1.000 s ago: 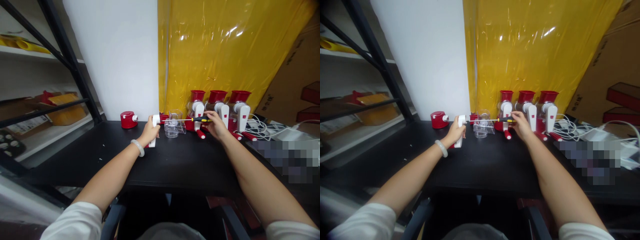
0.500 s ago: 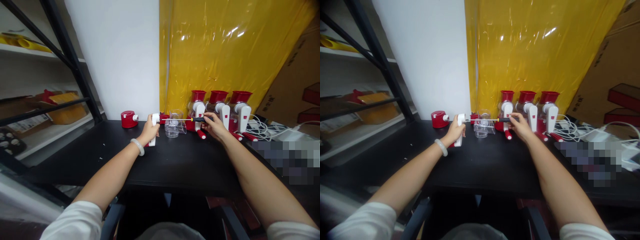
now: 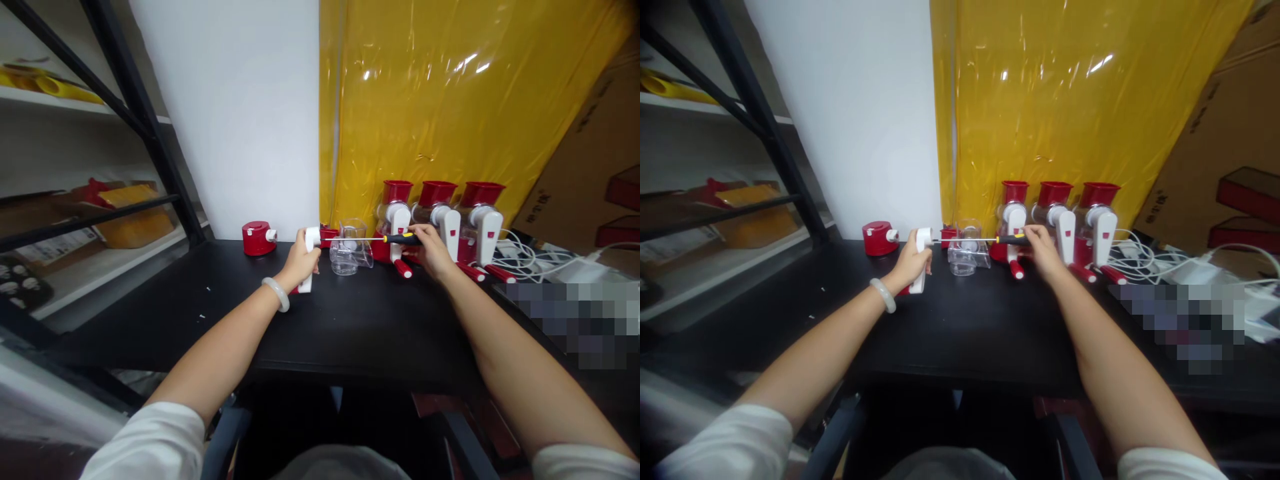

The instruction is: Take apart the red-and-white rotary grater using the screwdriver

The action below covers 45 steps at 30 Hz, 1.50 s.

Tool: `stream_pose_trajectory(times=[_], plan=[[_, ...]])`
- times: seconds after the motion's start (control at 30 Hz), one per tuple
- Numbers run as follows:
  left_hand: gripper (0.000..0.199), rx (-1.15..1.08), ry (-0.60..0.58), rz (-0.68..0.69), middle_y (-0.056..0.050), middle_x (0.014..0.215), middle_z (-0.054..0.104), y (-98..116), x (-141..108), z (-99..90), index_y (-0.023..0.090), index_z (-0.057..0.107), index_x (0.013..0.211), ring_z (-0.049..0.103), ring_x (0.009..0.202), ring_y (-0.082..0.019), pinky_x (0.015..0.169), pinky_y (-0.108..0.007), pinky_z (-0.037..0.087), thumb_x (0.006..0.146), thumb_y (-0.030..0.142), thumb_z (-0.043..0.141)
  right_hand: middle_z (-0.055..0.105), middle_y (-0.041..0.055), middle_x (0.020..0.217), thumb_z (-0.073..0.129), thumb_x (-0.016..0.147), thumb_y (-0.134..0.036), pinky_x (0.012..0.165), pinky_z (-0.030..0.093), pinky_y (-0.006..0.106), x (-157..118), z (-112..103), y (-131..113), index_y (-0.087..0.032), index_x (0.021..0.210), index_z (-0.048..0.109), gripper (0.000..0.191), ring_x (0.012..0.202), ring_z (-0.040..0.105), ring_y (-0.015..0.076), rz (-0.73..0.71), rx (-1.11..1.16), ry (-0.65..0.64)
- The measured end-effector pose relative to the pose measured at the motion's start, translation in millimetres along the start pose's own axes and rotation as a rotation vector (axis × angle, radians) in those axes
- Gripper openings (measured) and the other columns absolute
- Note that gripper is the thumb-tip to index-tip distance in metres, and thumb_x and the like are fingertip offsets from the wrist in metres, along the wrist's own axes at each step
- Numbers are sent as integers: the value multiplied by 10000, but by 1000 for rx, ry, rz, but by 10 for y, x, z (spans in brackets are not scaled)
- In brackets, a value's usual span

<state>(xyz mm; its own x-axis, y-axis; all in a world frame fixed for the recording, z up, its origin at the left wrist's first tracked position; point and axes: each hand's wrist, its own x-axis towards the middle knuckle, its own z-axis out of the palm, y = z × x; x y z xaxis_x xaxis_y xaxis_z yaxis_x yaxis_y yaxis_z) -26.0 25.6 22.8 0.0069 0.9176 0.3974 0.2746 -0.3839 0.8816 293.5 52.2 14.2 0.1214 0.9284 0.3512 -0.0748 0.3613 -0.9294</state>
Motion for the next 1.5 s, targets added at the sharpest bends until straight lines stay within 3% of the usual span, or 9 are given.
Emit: stream_pose_trajectory(times=[0.2,0.43,0.63,0.8,0.87,0.97,1.07,1.3,1.5], plan=[[478,12,2,-10,101,570,496,5,-2,2,209,416,1157,520,399,-114,426,-219,457,705,72,493,644,-19,787,776,686,-603,577,564,305,22,3,75,-275,956,565,474,585,633,139,-31,-107,55],[500,25,-9,-9,98,551,495,16,-17,6,187,413,1189,520,397,-124,424,-228,455,710,70,496,645,-31,903,839,653,-442,667,555,308,-30,-18,-9,-322,1043,571,488,716,644,133,-14,105,-94],[485,23,-10,-19,101,548,491,4,-11,9,200,415,1164,524,401,-123,427,-225,462,705,66,494,640,-30,923,866,592,-308,715,548,307,-85,6,-84,-326,1027,595,513,809,654,148,9,215,-116],[486,32,-24,-10,98,554,494,14,-27,13,193,416,1168,516,398,-125,428,-235,460,704,75,499,631,-19,903,777,700,-518,637,551,307,-17,-11,-49,-294,959,561,405,717,641,145,-46,86,-60],[499,34,-18,-8,95,563,502,19,-26,10,194,416,1177,524,405,-124,435,-231,457,701,71,498,622,-11,818,672,761,-650,574,541,315,19,-24,-13,-272,927,556,429,615,614,144,-55,-8,-22],[496,21,-8,-8,99,550,496,16,-12,3,197,421,1177,525,402,-122,439,-222,447,703,71,499,557,-36,634,641,762,-709,498,497,294,44,-34,33,-254,914,567,486,486,541,130,-64,-138,-4],[486,17,-9,-16,99,545,490,7,-1,2,196,428,1177,516,397,-121,433,-223,442,713,76,508,536,-56,602,707,722,-665,468,466,259,38,-28,45,-256,920,560,477,465,514,110,-64,-140,4],[471,29,-17,-20,95,555,493,1,-9,3,198,419,1156,519,402,-120,424,-224,453,708,79,499,610,-26,899,773,671,-448,563,532,258,4,-1,-5,-281,988,550,422,630,610,105,-14,5,23],[477,28,-33,-9,98,552,495,8,-17,1,197,416,1160,519,402,-117,424,-218,452,705,79,498,599,-37,889,764,636,-321,592,534,273,-31,-2,-46,-291,962,564,384,625,601,106,-22,74,-33]])
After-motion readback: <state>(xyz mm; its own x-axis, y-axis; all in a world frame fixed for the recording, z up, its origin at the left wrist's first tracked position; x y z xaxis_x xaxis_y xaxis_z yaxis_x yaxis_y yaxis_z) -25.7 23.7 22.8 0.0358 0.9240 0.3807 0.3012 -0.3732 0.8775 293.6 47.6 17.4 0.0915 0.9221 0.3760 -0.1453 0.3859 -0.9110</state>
